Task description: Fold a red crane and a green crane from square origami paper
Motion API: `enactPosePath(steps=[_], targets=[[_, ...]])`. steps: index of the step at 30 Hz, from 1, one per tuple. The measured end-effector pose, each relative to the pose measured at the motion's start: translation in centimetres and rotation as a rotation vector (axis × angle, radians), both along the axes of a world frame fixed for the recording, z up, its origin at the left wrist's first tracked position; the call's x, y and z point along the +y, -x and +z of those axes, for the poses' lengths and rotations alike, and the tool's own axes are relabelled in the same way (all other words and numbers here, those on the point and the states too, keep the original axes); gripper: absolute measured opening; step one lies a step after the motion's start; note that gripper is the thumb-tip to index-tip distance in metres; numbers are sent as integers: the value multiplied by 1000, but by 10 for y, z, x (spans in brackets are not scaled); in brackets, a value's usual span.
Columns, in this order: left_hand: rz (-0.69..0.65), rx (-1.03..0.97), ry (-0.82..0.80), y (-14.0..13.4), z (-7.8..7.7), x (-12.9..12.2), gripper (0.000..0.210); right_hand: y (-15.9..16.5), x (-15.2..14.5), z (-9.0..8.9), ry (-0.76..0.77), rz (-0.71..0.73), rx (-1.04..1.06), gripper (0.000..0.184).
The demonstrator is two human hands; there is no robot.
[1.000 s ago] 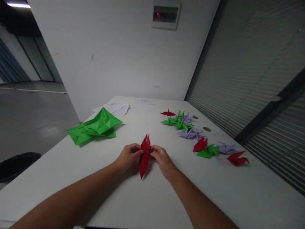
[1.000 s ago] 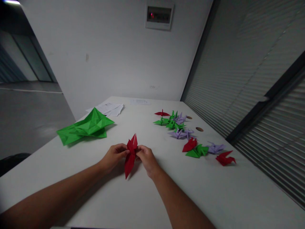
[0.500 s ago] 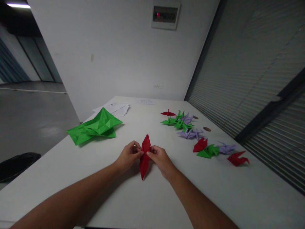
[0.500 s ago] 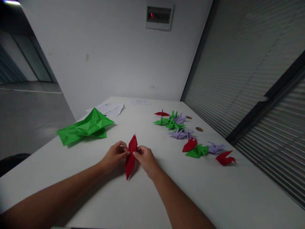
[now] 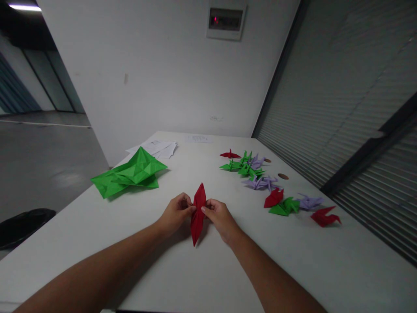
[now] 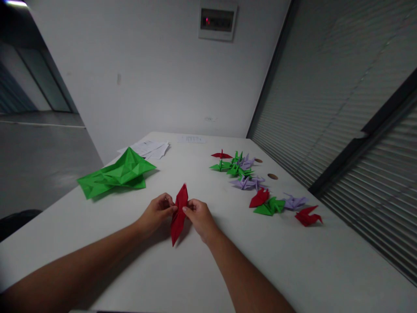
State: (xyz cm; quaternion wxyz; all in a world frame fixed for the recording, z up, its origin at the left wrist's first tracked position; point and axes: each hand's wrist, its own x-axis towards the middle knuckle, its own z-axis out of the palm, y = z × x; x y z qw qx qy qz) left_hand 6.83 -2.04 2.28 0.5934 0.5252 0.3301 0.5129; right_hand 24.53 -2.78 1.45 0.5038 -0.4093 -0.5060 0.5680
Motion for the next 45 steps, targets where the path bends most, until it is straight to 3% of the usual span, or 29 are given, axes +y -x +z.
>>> enactPosePath(steps=[11,21,29,38,45], targets=[[11,5,7,0,0,1,36,-1,3,-5,10,-12,0,27],[-11,63,27,2,-2,2,30,0,-2,4,-4,-8,16,27],[33,215,-85,4,-1,3,23,0,-5,8,-64,-21,-30,27],[-73,104,10,2,-2,1,29,-1,-3,3,-151,-17,-153,23],[-77,71,29,3,0,-1,31,0,-5,4,-144,34,-132,21]])
